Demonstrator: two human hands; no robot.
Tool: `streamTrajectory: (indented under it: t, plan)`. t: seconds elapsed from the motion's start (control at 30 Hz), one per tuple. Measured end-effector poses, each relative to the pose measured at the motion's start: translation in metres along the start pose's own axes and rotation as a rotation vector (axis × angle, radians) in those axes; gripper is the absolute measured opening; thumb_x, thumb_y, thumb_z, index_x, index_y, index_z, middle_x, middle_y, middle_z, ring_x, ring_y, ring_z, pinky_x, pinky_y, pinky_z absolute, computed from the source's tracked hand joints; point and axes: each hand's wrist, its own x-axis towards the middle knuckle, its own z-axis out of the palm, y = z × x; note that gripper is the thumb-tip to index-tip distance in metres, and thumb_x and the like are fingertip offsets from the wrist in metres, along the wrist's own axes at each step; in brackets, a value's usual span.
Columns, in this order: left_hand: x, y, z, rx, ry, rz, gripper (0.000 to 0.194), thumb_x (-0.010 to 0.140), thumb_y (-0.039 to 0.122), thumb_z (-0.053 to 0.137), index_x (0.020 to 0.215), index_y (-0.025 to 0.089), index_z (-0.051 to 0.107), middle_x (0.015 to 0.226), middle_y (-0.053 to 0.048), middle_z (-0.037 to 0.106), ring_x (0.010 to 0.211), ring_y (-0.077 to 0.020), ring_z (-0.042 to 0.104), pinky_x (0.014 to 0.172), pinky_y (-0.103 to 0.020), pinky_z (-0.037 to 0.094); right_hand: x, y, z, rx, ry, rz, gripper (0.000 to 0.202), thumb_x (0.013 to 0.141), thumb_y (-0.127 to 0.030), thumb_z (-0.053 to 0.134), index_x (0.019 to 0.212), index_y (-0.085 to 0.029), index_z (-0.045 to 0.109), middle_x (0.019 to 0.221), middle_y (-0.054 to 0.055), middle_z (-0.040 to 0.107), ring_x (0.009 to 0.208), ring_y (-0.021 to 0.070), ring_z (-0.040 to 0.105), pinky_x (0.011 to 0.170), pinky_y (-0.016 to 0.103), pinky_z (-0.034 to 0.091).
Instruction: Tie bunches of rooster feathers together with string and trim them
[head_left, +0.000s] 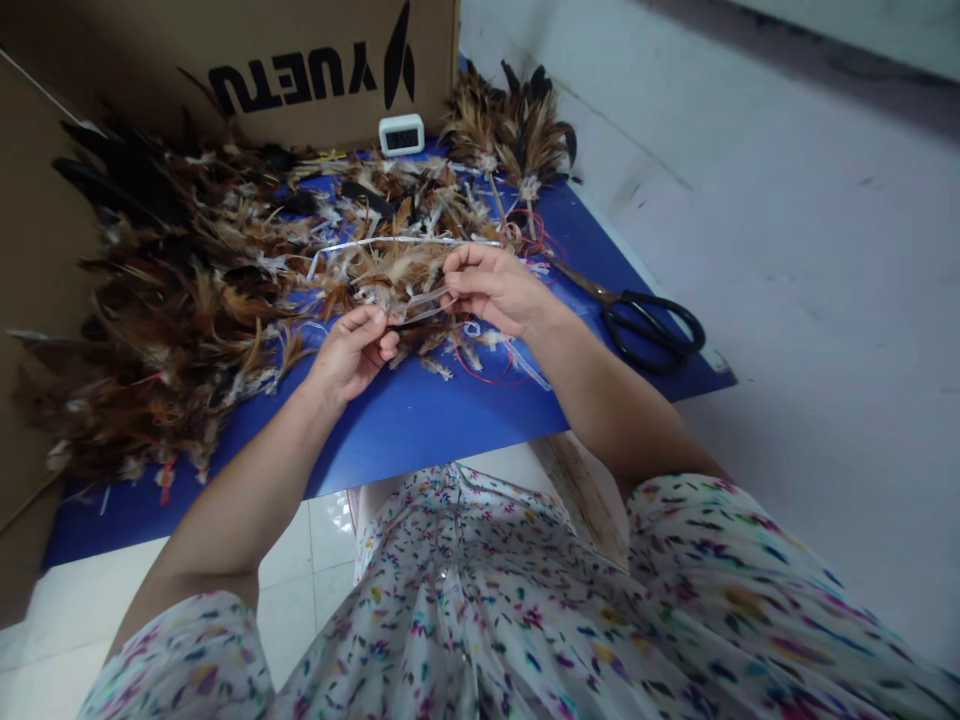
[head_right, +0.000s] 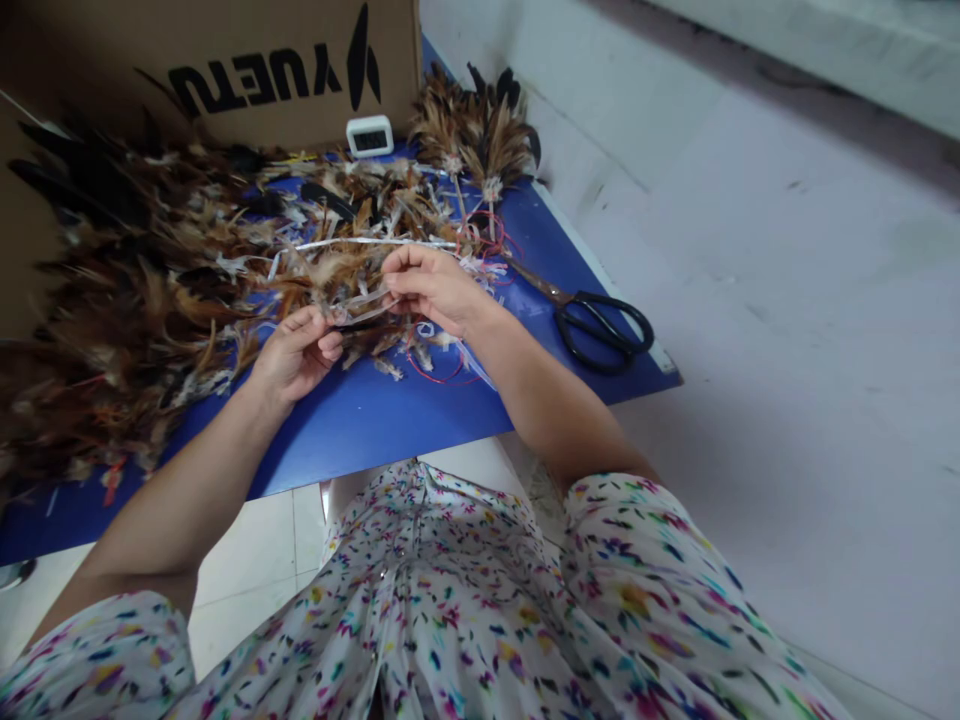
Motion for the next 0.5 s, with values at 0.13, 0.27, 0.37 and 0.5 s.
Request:
streamTrajectory:
  t: [0.13, 0.27, 0.37, 0.5]
  plan:
    - [-0.001, 0.0, 0.0, 0.017, 0.01, -0.011, 0.031, 0.063, 0.015, 0.089, 0.063, 0.014, 0.058, 0.068, 0.001, 0.066, 0.05, -0.0045, 0.057, 0.045, -0.013, 0.049, 0.001, 0.004, 0.0, -0.182, 0.037, -0.044, 0.022, 0.073, -0.021, 0.074, 0.087, -0.018, 0.058, 0.071, -0.004, 0.058, 0.063, 0.0095, 0.056, 0.065, 0.025, 0.05]
    - [-0.002, -0.001, 0.001, 0.016, 0.021, -0.024, 0.026, 0.067, 0.013, 0.087, 0.064, 0.013, 0.061, 0.067, 0.001, 0.066, 0.053, -0.0052, 0.059, 0.046, -0.013, 0.051, -0.001, 0.008, 0.004, -0.484, -0.015, -0.192, 0.032, 0.072, -0.025, 0.076, 0.101, -0.015, 0.066, 0.087, 0.001, 0.065, 0.077, 0.0125, 0.059, 0.073, 0.028, 0.051]
    - [-0.002, -0.003, 0.002, 0.032, 0.027, -0.05, 0.024, 0.069, 0.012, 0.085, 0.063, 0.012, 0.061, 0.066, 0.0, 0.066, 0.052, -0.0053, 0.059, 0.046, -0.013, 0.051, -0.003, 0.011, 0.011, -0.662, -0.083, -0.299, 0.037, 0.073, -0.03, 0.075, 0.107, -0.015, 0.069, 0.103, 0.006, 0.068, 0.09, 0.0169, 0.062, 0.079, 0.03, 0.052]
    - [-0.002, -0.004, 0.002, 0.056, 0.035, -0.079, 0.025, 0.074, 0.012, 0.082, 0.063, 0.012, 0.06, 0.063, 0.0, 0.064, 0.051, -0.0053, 0.059, 0.048, -0.012, 0.052, -0.005, 0.015, 0.018, -0.74, -0.112, -0.297, 0.031, 0.081, -0.039, 0.071, 0.097, -0.013, 0.073, 0.088, 0.005, 0.072, 0.081, 0.0162, 0.063, 0.076, 0.029, 0.051]
